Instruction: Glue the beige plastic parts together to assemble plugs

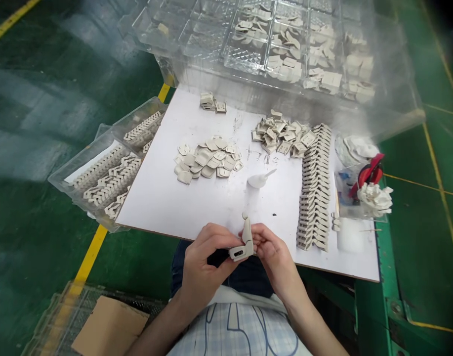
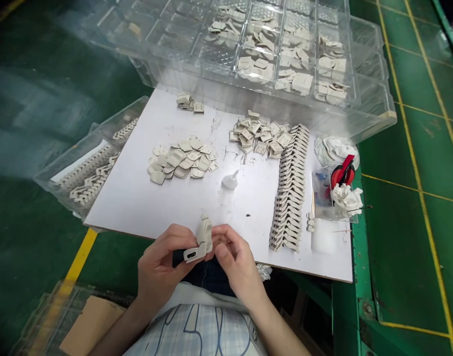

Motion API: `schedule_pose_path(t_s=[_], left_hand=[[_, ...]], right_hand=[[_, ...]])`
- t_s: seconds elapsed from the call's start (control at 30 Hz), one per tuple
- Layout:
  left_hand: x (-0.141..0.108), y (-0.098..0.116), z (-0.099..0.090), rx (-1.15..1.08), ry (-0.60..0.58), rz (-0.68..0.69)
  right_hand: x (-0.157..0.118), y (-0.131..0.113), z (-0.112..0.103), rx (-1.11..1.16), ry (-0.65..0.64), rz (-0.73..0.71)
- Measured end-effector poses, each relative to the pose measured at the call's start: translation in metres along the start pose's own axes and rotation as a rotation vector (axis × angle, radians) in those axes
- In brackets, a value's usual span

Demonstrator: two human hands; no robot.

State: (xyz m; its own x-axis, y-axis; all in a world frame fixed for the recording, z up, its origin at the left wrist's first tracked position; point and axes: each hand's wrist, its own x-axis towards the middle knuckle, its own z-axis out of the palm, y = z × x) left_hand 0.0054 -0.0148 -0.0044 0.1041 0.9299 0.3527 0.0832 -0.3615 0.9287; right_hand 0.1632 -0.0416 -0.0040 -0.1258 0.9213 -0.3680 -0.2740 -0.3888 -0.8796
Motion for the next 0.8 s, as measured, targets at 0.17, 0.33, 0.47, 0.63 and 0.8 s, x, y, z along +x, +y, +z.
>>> schedule_pose_path(t_s=[0.17,0.33,0.47,0.63,0.8], left_hand=[[-0.003,0.001,-0.002,0.218,0.002,0.138],[-0.006,0.002,-0.005,0.239,0.057,0.215],[-0.004,-0.003,-0.016,0.335,-0.040,0.349],[-0.011,-0.013,-0.032,0.327,-0.068,0.180],[-0.012,-0.006,-0.033,-0.011,-0.159,-0.135]], right_hand=[[-0.006,-0.008,0.007,-0.036,-0.048,0.013],[-0.003,-0.009,0.006,-0.015,-0.073,0.022],[-0.003,-0.005,-0.002,0.025,-0.119,0.054],[-0.004,-0.008,-0.011,-0.174,-0.181,-0.063],[-0.001,-0.017,-0.012,-0.360,-0.238,-0.217]])
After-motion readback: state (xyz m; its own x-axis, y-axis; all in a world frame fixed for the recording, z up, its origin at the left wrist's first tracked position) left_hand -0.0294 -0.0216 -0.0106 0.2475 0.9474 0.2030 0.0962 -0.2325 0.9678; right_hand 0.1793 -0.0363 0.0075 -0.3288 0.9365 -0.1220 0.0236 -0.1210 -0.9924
